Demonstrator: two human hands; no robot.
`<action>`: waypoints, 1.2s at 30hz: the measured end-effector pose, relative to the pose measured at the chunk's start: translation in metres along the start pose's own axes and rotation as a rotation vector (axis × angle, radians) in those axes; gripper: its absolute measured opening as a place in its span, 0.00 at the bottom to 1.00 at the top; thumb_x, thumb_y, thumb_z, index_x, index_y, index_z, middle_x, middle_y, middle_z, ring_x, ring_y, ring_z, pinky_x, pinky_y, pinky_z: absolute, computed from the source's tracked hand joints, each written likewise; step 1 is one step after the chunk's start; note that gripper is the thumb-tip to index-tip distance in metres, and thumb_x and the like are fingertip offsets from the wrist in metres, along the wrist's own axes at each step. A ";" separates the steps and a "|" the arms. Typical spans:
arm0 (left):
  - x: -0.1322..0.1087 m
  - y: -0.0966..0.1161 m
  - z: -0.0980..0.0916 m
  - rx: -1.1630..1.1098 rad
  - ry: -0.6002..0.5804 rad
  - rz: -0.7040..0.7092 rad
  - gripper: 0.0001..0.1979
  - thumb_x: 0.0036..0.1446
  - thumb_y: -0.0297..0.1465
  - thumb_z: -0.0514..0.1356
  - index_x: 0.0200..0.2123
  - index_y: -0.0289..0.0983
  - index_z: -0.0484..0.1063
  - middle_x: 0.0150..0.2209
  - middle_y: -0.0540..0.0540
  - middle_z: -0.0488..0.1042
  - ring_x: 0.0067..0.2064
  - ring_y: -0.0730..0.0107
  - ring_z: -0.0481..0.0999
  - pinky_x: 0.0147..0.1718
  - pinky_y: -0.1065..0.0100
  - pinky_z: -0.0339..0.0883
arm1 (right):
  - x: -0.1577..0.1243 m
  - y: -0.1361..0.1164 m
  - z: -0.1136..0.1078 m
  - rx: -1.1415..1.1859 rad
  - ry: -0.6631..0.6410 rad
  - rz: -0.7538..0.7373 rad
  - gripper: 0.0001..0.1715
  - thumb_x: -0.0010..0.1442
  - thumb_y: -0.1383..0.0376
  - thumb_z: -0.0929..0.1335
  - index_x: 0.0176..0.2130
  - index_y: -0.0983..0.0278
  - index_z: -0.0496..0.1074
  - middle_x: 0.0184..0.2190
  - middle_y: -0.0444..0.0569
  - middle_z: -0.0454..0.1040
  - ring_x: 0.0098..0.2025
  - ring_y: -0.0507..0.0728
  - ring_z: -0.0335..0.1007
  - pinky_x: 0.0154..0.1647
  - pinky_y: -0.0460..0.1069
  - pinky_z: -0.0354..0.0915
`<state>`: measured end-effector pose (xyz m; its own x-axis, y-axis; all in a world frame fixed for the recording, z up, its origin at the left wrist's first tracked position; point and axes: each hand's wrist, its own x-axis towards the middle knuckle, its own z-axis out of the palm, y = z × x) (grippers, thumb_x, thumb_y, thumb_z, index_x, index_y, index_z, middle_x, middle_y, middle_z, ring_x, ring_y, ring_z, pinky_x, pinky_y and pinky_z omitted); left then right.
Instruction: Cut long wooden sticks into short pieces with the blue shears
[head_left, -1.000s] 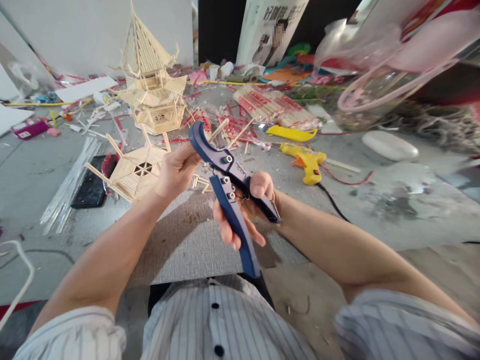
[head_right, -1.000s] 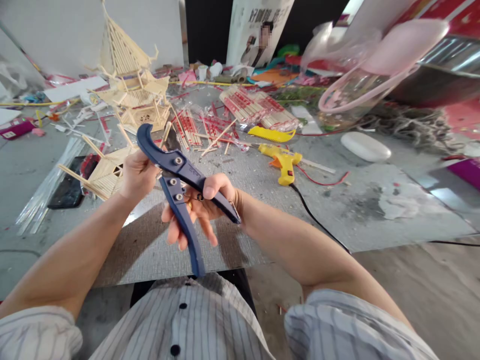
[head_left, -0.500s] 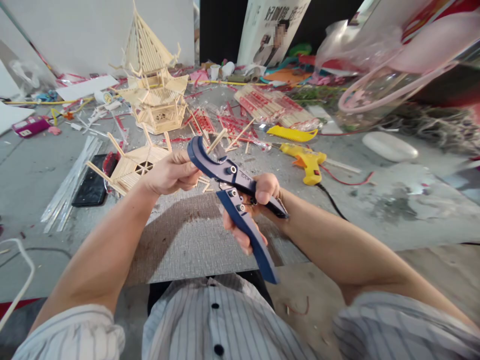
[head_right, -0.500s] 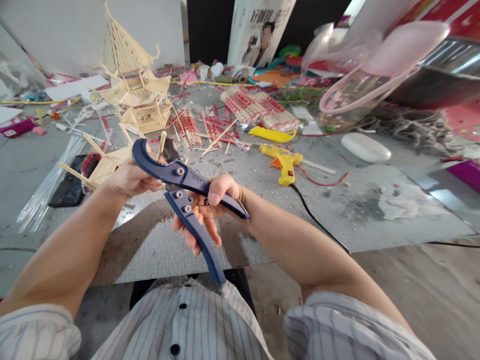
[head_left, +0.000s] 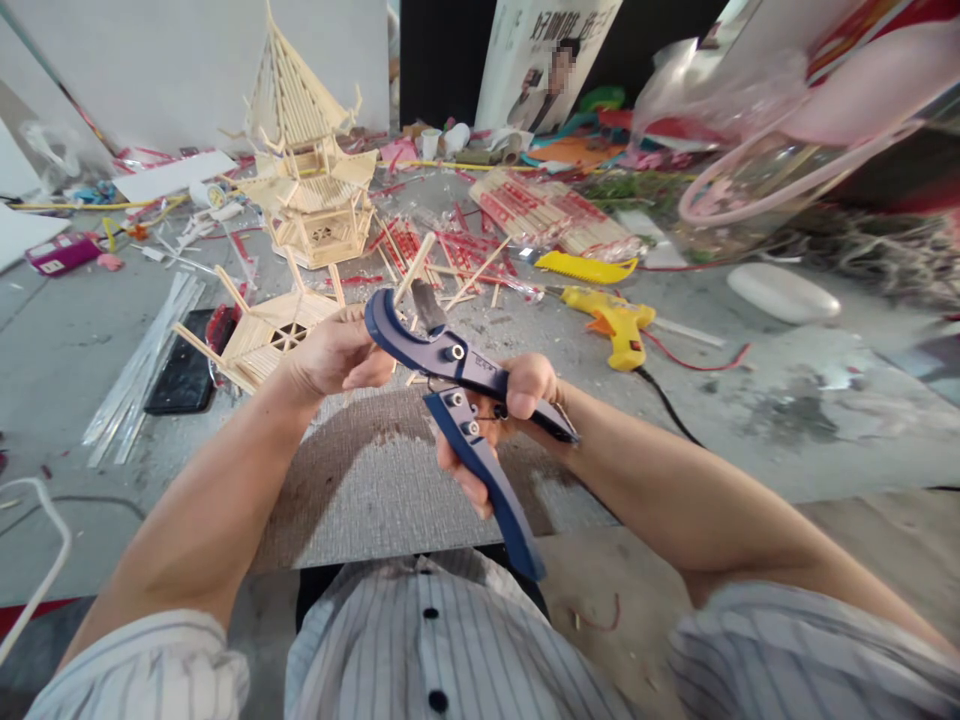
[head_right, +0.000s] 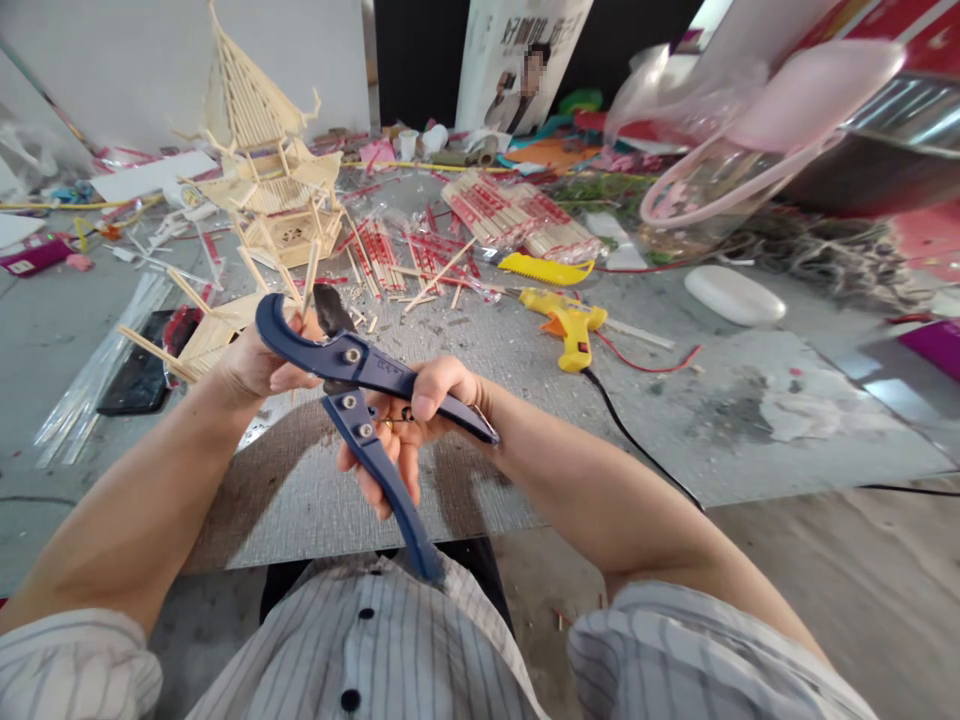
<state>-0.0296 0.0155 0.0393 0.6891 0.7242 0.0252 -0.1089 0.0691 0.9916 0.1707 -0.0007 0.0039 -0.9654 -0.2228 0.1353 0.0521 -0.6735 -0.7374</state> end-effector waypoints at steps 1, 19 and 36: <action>0.001 0.001 0.001 0.005 0.055 0.039 0.21 0.51 0.48 0.56 0.18 0.38 0.61 0.06 0.56 0.54 0.07 0.80 0.51 0.10 0.73 0.49 | -0.002 -0.002 0.000 -0.045 0.027 -0.031 0.28 0.38 0.58 0.66 0.40 0.68 0.63 0.37 0.57 0.75 0.42 0.65 0.72 0.44 0.65 0.65; 0.014 -0.011 0.008 0.532 0.676 0.262 0.14 0.60 0.41 0.50 0.28 0.38 0.63 0.15 0.56 0.61 0.12 0.83 0.56 0.12 0.74 0.47 | -0.027 -0.031 0.003 -1.735 1.832 0.177 0.24 0.43 0.66 0.65 0.43 0.64 0.64 0.38 0.55 0.68 0.44 0.64 0.64 0.43 0.59 0.62; 0.013 -0.011 0.011 0.679 0.572 0.299 0.15 0.59 0.42 0.50 0.28 0.38 0.66 0.15 0.54 0.60 0.16 0.80 0.58 0.16 0.74 0.53 | -0.020 -0.025 -0.003 -1.793 1.789 0.182 0.31 0.44 0.63 0.64 0.50 0.67 0.60 0.44 0.59 0.67 0.48 0.65 0.62 0.47 0.60 0.59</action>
<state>-0.0119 0.0162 0.0302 0.2228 0.8872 0.4040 0.3410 -0.4591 0.8203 0.1876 0.0226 0.0176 -0.2528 0.9110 0.3258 0.8407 0.3735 -0.3921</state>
